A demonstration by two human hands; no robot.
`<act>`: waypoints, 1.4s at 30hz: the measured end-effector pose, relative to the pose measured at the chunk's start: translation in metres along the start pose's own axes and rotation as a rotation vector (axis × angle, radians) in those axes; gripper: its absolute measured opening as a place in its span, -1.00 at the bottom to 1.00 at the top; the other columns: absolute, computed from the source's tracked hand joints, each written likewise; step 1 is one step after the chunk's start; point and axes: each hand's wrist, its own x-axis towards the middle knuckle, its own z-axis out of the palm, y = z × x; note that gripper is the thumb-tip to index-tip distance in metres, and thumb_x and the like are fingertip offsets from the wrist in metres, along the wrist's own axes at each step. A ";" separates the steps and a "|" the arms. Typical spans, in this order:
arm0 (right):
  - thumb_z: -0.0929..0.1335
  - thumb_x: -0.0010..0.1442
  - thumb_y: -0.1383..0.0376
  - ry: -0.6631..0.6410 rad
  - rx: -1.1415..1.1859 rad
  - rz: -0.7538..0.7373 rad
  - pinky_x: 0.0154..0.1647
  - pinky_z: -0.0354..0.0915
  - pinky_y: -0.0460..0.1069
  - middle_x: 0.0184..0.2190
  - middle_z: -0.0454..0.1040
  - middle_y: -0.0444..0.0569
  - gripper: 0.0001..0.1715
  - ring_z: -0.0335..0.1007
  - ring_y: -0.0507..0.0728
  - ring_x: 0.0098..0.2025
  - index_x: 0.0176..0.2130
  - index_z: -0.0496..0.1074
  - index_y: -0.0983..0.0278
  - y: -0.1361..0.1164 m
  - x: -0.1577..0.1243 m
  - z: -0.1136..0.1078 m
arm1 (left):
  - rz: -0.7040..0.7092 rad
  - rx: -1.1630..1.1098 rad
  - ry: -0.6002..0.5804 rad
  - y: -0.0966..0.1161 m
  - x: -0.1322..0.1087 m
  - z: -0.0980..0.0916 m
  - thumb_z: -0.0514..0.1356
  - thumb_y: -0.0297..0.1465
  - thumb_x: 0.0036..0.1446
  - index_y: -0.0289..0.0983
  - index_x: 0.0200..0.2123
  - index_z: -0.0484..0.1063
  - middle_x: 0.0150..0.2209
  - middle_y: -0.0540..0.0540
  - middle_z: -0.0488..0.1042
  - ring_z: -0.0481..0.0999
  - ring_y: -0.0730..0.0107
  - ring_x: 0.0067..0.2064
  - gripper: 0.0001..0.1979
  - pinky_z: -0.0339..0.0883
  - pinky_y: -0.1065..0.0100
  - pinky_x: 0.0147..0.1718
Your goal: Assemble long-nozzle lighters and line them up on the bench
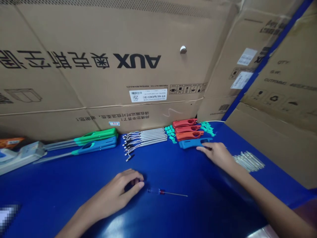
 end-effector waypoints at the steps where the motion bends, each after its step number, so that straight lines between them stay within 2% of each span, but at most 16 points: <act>1: 0.31 0.24 0.06 -0.004 -0.036 0.019 -0.43 0.26 -0.02 -0.43 0.62 -0.01 -0.66 0.55 0.24 -0.35 -0.32 0.59 0.17 -0.001 0.003 0.002 | 0.003 0.011 -0.001 -0.001 -0.001 0.000 0.04 -0.20 0.32 -0.14 -0.13 0.45 -0.18 -0.01 0.50 0.49 0.34 -0.16 -0.76 0.34 0.33 -0.12; 6: 0.33 0.21 0.07 -0.011 -0.089 0.043 -0.39 0.29 0.00 -0.40 0.63 0.00 -0.70 0.57 0.28 -0.32 -0.31 0.60 0.15 -0.005 0.009 0.010 | 0.022 0.049 0.008 -0.002 -0.002 0.000 0.12 -0.18 0.25 -0.18 -0.16 0.45 -0.23 -0.04 0.48 0.48 0.30 -0.18 -0.77 0.34 0.30 -0.16; 12: 0.34 0.21 0.08 0.010 -0.112 0.070 -0.34 0.32 0.00 -0.40 0.63 -0.03 -0.73 0.57 0.26 -0.31 -0.30 0.60 0.13 -0.007 0.011 0.015 | 0.022 0.018 -0.029 0.002 -0.002 -0.002 0.04 -0.23 0.32 -0.17 -0.17 0.45 -0.20 -0.03 0.48 0.48 0.31 -0.15 -0.76 0.32 0.29 -0.12; 18: 0.36 0.19 0.06 0.044 -0.104 0.094 -0.35 0.33 0.01 -0.45 0.62 -0.03 -0.71 0.57 0.27 -0.31 -0.23 0.60 0.14 -0.004 0.014 0.016 | 0.026 0.010 -0.018 -0.001 -0.002 -0.001 0.06 -0.23 0.31 -0.18 -0.18 0.46 -0.21 -0.04 0.49 0.47 0.30 -0.16 -0.77 0.32 0.29 -0.12; 24: 0.38 0.16 0.09 0.041 -0.063 0.111 -0.34 0.33 0.01 -0.44 0.62 -0.03 -0.69 0.57 0.26 -0.33 -0.18 0.59 0.18 -0.001 0.015 0.018 | 0.036 0.009 -0.016 -0.003 -0.001 0.000 0.07 -0.24 0.31 -0.19 -0.20 0.46 -0.24 -0.04 0.48 0.47 0.32 -0.19 -0.78 0.33 0.30 -0.15; 31: 0.37 0.12 0.04 0.037 0.064 0.113 -0.41 0.30 -0.01 -0.56 0.56 -0.10 -0.61 0.53 0.21 -0.44 -0.15 0.55 0.20 -0.001 0.013 0.017 | 0.018 0.010 -0.019 -0.002 -0.002 0.001 0.08 -0.24 0.30 -0.19 -0.20 0.46 -0.22 -0.05 0.47 0.47 0.30 -0.18 -0.79 0.34 0.28 -0.14; 37: 0.33 0.15 0.05 0.039 0.126 0.120 -0.35 0.30 0.01 -0.53 0.56 -0.06 -0.61 0.52 0.21 -0.41 -0.19 0.56 0.24 0.002 0.013 0.021 | 0.013 0.014 -0.028 -0.002 -0.001 0.003 0.08 -0.24 0.30 -0.19 -0.20 0.46 -0.23 -0.05 0.48 0.47 0.31 -0.18 -0.79 0.34 0.29 -0.14; 40: 0.33 0.14 0.05 0.034 0.127 0.122 -0.33 0.30 0.02 -0.53 0.56 -0.06 -0.61 0.52 0.23 -0.40 -0.18 0.55 0.24 0.001 0.014 0.021 | -0.003 0.024 -0.035 0.000 -0.004 -0.002 0.08 -0.21 0.29 -0.17 -0.16 0.47 -0.17 -0.06 0.51 0.49 0.30 -0.14 -0.77 0.36 0.29 -0.13; 42: 0.33 0.13 0.05 0.039 0.123 0.122 -0.33 0.30 0.02 -0.54 0.55 -0.06 -0.60 0.53 0.23 -0.39 -0.17 0.55 0.24 0.002 0.014 0.020 | -0.019 0.045 -0.013 0.000 -0.007 -0.014 0.09 -0.18 0.28 -0.13 -0.08 0.47 -0.10 -0.06 0.52 0.50 0.27 -0.08 -0.73 0.36 0.29 -0.08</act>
